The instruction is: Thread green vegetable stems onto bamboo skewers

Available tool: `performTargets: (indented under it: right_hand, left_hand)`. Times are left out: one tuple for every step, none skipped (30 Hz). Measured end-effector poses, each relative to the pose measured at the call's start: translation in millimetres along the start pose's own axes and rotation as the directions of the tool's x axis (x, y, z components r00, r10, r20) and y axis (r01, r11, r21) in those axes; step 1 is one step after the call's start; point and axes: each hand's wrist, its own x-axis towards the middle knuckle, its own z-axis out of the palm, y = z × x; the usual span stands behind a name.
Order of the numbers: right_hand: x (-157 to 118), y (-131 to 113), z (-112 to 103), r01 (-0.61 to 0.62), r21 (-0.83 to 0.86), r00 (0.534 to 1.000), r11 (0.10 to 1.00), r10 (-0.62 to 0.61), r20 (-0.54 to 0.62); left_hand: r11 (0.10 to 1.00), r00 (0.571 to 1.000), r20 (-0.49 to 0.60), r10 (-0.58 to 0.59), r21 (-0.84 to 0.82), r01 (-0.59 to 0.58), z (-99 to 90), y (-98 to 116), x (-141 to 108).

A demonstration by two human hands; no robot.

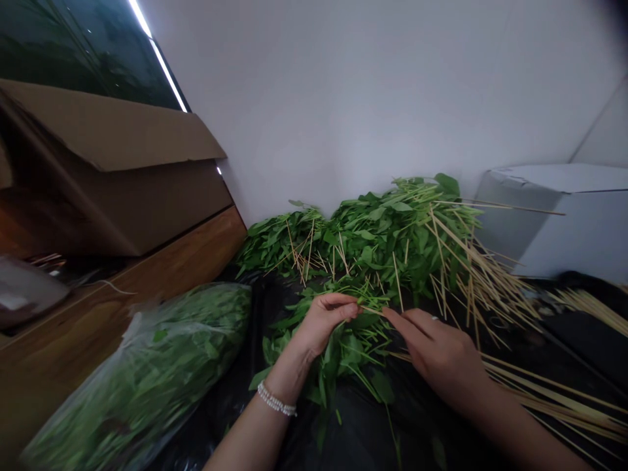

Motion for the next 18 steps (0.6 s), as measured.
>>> performTargets:
  right_hand:
    - [0, -1, 0, -0.004, -0.009, 1.0, 1.0, 0.004, 0.002]
    - [-1, -1, 1, -0.009, -0.018, 1.0, 1.0, 0.009, 0.005]
    - [-1, -2, 1, -0.013, -0.024, 1.0, 1.0, 0.013, 0.01]
    - [-2, -2, 2, -0.017, -0.029, 1.0, 0.999, 0.017, 0.016]
    - [-3, -3, 2, -0.02, -0.032, 1.0, 0.999, 0.021, 0.021]
    - [-4, -3, 3, -0.023, -0.03, 0.999, 0.999, 0.023, 0.028]
    - [-4, -4, 3, -0.024, -0.024, 0.999, 0.999, 0.025, 0.034]
    - [-5, -5, 3, -0.026, -0.016, 0.999, 1.0, 0.027, 0.036]
    - [-6, -5, 4, -0.028, -0.007, 0.999, 1.0, 0.028, 0.033]
    - [-6, -6, 4, -0.029, 0.002, 0.999, 1.0, 0.029, 0.026]
    - [-6, -7, 5, -0.03, 0.011, 0.999, 0.999, 0.03, 0.019]
    - [-7, -8, 5, -0.03, 0.018, 0.999, 0.999, 0.03, 0.013]
    - [-7, -8, 5, -0.03, 0.023, 1.0, 0.999, 0.03, 0.01]
    - [-8, -9, 6, -0.029, 0.028, 1.0, 0.999, 0.028, 0.011]
    - [-9, -10, 6, -0.026, 0.034, 1.0, 0.999, 0.026, 0.015]
    - [-9, -10, 6, -0.024, 0.042, 1.0, 0.999, 0.023, 0.018]
    - [-10, -10, 6, -0.023, 0.051, 1.0, 0.998, 0.022, 0.019]
    - [-10, -11, 7, -0.023, 0.063, 1.0, 0.998, 0.022, 0.016]
  left_hand:
    - [1.0, 1.0, -0.008, 0.004, 0.004, -0.004, 0.2, 0, 0]
    - [1.0, 1.0, -0.016, 0.007, 0.009, -0.006, 0.6, 0, 0]
    - [1.0, 1.0, -0.024, 0.008, 0.012, -0.008, 0.9, -1, 0]
    - [1.0, 0.999, -0.032, 0.008, 0.014, -0.008, 1.3, -1, 0]
    - [1.0, 0.999, -0.038, 0.008, 0.016, -0.007, 1.7, -1, 0]
    - [1.0, 0.999, -0.04, 0.009, 0.018, -0.008, 2.0, -1, 0]
    - [1.0, 0.999, -0.039, 0.009, 0.021, -0.008, 2.3, -2, 0]
    - [1.0, 0.999, -0.036, 0.009, 0.025, -0.008, 2.4, -2, -1]
    - [1.0, 0.999, -0.032, 0.009, 0.028, -0.008, 2.5, -2, -1]
    - [1.0, 1.0, -0.029, 0.008, 0.028, -0.007, 2.5, -3, -1]
    - [1.0, 1.0, -0.026, 0.005, 0.025, -0.004, 2.5, -3, -1]
    - [1.0, 1.0, -0.021, -0.001, 0.021, 0.002, 2.5, -4, -1]
    - [1.0, 1.0, -0.01, -0.009, 0.017, 0.009, 2.6, -4, -1]
    - [1.0, 1.0, 0.008, -0.016, 0.013, 0.016, 2.7, -4, -2]
    - [1.0, 0.999, 0.029, -0.025, 0.009, 0.025, 2.9, -4, -2]
    - [0.999, 0.998, 0.049, -0.033, 0.004, 0.033, 3.3, -4, -2]
    - [0.999, 0.997, 0.064, -0.04, -0.001, 0.04, 3.7, -4, -3]
    - [0.999, 0.996, 0.073, -0.046, -0.009, 0.046, 4.3, -4, -3]
